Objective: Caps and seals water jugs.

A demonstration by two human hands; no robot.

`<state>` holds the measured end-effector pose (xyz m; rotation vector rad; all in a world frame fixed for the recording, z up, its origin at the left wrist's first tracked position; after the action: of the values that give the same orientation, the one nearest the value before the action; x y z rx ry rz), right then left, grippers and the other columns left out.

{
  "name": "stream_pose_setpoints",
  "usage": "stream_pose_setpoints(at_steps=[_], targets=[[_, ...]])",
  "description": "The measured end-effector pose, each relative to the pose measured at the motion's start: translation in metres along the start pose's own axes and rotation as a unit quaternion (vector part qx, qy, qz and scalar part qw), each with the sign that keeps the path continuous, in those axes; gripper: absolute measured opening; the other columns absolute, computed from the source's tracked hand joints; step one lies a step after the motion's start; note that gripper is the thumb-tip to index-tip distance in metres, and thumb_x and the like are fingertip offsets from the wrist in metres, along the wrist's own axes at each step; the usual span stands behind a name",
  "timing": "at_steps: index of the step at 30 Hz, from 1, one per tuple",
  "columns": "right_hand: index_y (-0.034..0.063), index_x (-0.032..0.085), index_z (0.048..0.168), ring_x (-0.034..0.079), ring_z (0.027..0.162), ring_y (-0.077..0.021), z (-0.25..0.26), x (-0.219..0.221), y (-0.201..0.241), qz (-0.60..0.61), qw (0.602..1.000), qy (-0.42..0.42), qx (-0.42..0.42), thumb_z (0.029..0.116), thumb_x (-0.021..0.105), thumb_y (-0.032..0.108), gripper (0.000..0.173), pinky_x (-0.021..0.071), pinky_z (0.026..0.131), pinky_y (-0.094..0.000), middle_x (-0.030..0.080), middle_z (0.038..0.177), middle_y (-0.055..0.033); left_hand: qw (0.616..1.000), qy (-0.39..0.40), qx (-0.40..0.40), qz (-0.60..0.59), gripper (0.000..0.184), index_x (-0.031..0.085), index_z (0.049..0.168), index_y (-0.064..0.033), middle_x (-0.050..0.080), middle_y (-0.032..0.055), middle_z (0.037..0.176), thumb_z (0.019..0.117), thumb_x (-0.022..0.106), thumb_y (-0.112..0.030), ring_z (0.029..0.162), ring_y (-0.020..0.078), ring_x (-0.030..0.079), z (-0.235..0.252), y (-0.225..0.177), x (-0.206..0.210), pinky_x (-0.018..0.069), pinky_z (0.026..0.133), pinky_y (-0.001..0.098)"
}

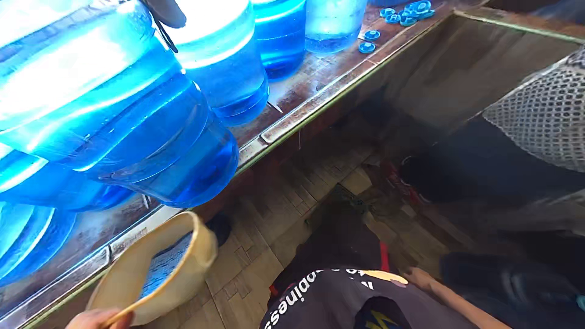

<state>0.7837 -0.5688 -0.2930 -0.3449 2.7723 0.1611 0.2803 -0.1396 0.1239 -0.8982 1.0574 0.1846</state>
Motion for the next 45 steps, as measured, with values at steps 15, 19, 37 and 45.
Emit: stream_pose_setpoints(at_steps=[15, 19, 37, 45], targets=[[-0.0140, 0.064, 0.121, 0.060, 0.119, -0.0526, -0.037, -0.324, 0.176, 0.213, 0.751, -0.508, -0.365, 0.1064, 0.048, 0.015, 0.036, 0.0438, 0.104, -0.0640, 0.063, 0.122, -0.0380, 0.991, -0.124, -0.031, -0.032, 0.023, 0.079, 0.100, -0.0062, 0.070, 0.0106, 0.095, 0.0968, 0.064, -0.023, 0.080, 0.0187, 0.070, 0.278, -0.134, 0.254, 0.0602, 0.072, 0.0374], [-0.0164, 0.064, 0.117, 0.064, 0.110, -0.0533, -0.056, -0.453, 0.212, 0.139, 0.640, -0.589, -0.474, 0.1045, 0.048, 0.014, 0.037, 0.0488, 0.099, -0.0609, 0.065, 0.115, -0.0383, 0.979, 0.004, -0.194, 0.069, 0.029, 0.077, 0.110, -0.0056, 0.071, 0.0181, 0.112, 0.1021, 0.060, -0.027, 0.098, 0.0328, 0.072, 0.354, -0.169, 0.280, 0.0580, 0.086, 0.0532], [-0.0040, 0.067, 0.127, 0.066, 0.117, -0.0434, -0.123, -0.498, 0.398, -0.090, 0.636, -0.216, -0.735, 0.1025, 0.056, 0.024, 0.039, 0.0524, 0.100, -0.0587, 0.068, 0.125, -0.0255, 0.842, 0.211, -0.482, 0.121, 0.070, 0.067, 0.122, 0.0042, 0.063, 0.0282, 0.130, 0.1009, 0.051, -0.060, 0.125, 0.0443, 0.059, 0.473, -0.210, 0.272, 0.0448, 0.102, 0.0659], [-0.0014, 0.053, 0.145, 0.061, 0.122, -0.0463, -0.151, -0.458, 0.452, -0.203, 0.660, -0.141, -0.709, 0.1003, 0.063, 0.023, 0.052, 0.0477, 0.105, -0.0588, 0.062, 0.134, -0.0285, 0.852, 0.241, -0.459, 0.080, 0.050, 0.058, 0.136, 0.0046, 0.043, 0.0267, 0.153, 0.1007, 0.062, -0.031, 0.129, 0.0445, 0.055, 0.505, -0.204, 0.304, 0.0490, 0.100, 0.0621]])
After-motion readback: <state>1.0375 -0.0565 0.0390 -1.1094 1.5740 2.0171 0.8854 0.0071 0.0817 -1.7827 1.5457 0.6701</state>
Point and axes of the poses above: each hand's wrist, its own z-axis towards the middle knuckle, its own x-axis out of the palm, y = z × x, the point moved 2 cm from there along z, towards the middle knuckle
